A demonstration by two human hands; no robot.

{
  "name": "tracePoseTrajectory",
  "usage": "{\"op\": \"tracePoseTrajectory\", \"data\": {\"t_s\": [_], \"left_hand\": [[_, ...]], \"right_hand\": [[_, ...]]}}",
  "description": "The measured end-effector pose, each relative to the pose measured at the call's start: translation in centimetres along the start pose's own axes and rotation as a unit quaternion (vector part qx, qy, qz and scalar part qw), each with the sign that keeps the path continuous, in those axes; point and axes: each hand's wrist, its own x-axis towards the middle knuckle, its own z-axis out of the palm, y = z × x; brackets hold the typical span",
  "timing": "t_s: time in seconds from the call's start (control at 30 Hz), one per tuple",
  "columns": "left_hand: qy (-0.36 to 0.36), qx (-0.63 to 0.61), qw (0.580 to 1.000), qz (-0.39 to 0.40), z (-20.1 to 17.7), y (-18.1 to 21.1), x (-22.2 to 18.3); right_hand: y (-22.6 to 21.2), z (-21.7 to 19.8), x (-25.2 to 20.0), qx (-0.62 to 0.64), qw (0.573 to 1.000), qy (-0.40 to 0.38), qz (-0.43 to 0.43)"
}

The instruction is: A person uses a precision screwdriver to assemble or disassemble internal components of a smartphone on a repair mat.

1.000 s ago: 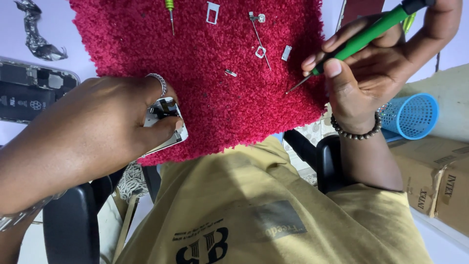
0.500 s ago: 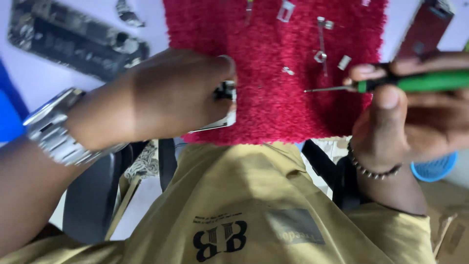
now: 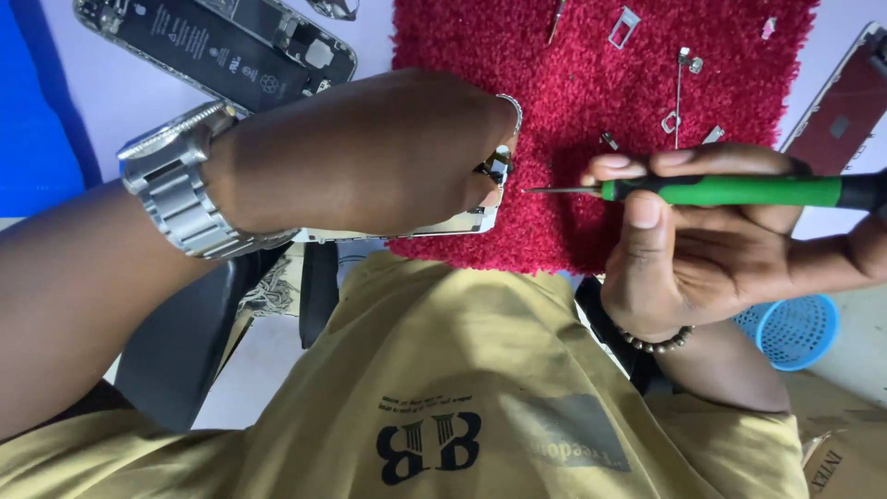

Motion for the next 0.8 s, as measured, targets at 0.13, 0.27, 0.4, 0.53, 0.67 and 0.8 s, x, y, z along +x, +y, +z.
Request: {"op": "tracePoseTrajectory", "data": {"t_s": [0.13,0.27,0.4,0.53,0.67,0.8], "left_hand": [[-0.002,0.002,1.000,-0.003,0.3,-0.1,0.4],[0.010,0.002,1.000,-0.015,0.3,0.3,0.5],[0.014,0.000,1.000,-0.011,0.4,0.1,0.6],[0.003,-0.004,1.000,-0.024,0.1,0.4,0.4],[0.012,0.000,1.000,-0.017,0.4,0.1,0.7],[0.024,0.000,1.000,-0.009,0.6,0.0,0.7]], "right_hand": [[0.3,0.0,0.0,0.001,1.000,0.001,0.005],[0.5,0.0,-0.3,0.005,1.000,0.006,0.015],[0.7,0.2,-0.5,0.006,1.000,0.011,0.024],[0.8,0.1,-0.7,0.006,0.999,0.013,0.029],[0.9,0.1,-0.8,0.005,0.999,0.020,0.034],[0.7,0.2,-1.2,0.002,0.999,0.027,0.041]]}}
